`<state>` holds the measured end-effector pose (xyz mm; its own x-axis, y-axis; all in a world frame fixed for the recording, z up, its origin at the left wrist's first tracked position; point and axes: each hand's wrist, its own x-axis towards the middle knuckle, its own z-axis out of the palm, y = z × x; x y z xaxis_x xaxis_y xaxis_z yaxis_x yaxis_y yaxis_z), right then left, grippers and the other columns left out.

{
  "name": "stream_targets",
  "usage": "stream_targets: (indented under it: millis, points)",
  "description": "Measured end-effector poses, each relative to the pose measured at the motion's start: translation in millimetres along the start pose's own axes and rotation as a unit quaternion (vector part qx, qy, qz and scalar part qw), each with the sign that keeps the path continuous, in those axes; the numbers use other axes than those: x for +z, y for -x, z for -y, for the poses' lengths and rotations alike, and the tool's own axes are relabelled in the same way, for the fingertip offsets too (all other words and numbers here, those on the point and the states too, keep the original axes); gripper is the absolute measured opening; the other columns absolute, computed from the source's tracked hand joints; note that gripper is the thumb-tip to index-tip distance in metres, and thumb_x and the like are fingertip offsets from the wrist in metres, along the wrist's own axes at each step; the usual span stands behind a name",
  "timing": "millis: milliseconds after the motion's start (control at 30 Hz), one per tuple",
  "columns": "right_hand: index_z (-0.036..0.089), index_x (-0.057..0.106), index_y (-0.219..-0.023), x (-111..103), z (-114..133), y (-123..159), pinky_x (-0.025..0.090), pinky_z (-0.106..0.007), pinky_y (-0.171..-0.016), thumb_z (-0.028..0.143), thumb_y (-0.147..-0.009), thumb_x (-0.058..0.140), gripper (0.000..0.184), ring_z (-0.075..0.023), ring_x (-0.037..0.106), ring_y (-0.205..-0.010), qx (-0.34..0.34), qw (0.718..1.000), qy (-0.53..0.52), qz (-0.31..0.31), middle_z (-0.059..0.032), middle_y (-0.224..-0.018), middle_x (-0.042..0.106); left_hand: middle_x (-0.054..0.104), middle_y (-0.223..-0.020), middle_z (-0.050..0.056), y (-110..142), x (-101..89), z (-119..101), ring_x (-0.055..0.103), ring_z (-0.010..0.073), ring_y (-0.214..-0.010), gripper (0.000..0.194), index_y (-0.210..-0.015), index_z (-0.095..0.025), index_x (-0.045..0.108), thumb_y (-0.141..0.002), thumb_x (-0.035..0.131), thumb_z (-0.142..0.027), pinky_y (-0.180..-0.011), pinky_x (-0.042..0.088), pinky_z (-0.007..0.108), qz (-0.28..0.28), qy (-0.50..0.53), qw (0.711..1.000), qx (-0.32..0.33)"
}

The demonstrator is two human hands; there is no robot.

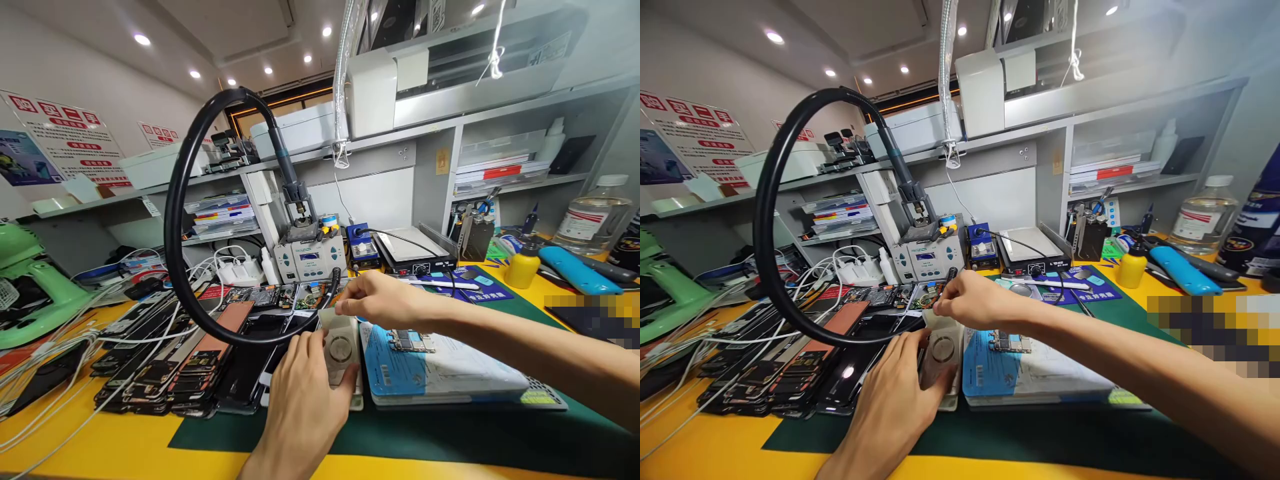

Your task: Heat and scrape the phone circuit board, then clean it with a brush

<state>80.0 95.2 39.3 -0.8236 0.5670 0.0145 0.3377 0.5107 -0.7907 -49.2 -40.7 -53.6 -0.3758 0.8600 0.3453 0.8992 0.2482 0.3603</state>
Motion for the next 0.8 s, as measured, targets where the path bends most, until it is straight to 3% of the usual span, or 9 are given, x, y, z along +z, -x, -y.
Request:
stream_targets:
  millis: [300, 467, 633, 800]
  points:
    - [0.017, 0.070, -0.081, 5, 20, -6, 0.037, -0.024, -0.055, 0.037, -0.089, 0.066, 0.022, -0.0111, 0.048, -0.058, -0.015, 0.996, 0.089, -0.020, 0.0024, -0.066, 0.058, 0.065, -0.108, 0.012, 1, -5.8, -2, 0.061, 0.0334, -0.107, 0.031, -0.113, -0.021, 0.060, -0.090, 0.056, -0.042, -0.089, 0.048, 0.048, -0.011, 0.010, 1.000, 0.018]
    - [0.019, 0.072, -0.077, 1, 19, 0, 0.032, -0.025, -0.052, 0.031, -0.086, 0.064, 0.017, -0.0127, 0.048, -0.059, -0.055, 0.990, 0.126, -0.021, 0.0010, -0.063, 0.059, 0.066, -0.111, 0.012, -6, -10.2, 4, 0.061, 0.0309, -0.107, 0.032, -0.117, -0.019, 0.060, -0.097, 0.047, -0.041, -0.090, 0.048, 0.045, -0.032, 0.027, 0.999, 0.033]
    - [0.019, 0.068, -0.070, -14, 4, 27, 0.028, -0.024, -0.048, 0.033, -0.086, 0.064, 0.021, -0.0110, 0.040, -0.054, -0.054, 0.984, 0.168, 0.001, 0.0028, -0.058, 0.051, 0.068, -0.119, 0.006, -20, -23.4, 3, 0.063, 0.0210, -0.104, 0.033, -0.129, -0.026, 0.060, -0.099, 0.046, -0.031, -0.093, 0.049, 0.034, 0.002, 0.072, 0.990, 0.123]
    - [0.020, 0.072, -0.076, -25, -20, 53, 0.029, -0.024, -0.047, 0.040, -0.088, 0.064, 0.024, -0.0123, 0.044, -0.055, -0.006, 0.984, 0.177, -0.004, 0.0006, -0.063, 0.059, 0.073, -0.115, 0.002, -33, -25.0, -7, 0.067, 0.0182, -0.094, 0.029, -0.120, -0.031, 0.069, -0.100, 0.048, -0.031, -0.086, 0.051, 0.030, 0.068, 0.092, 0.972, 0.205]
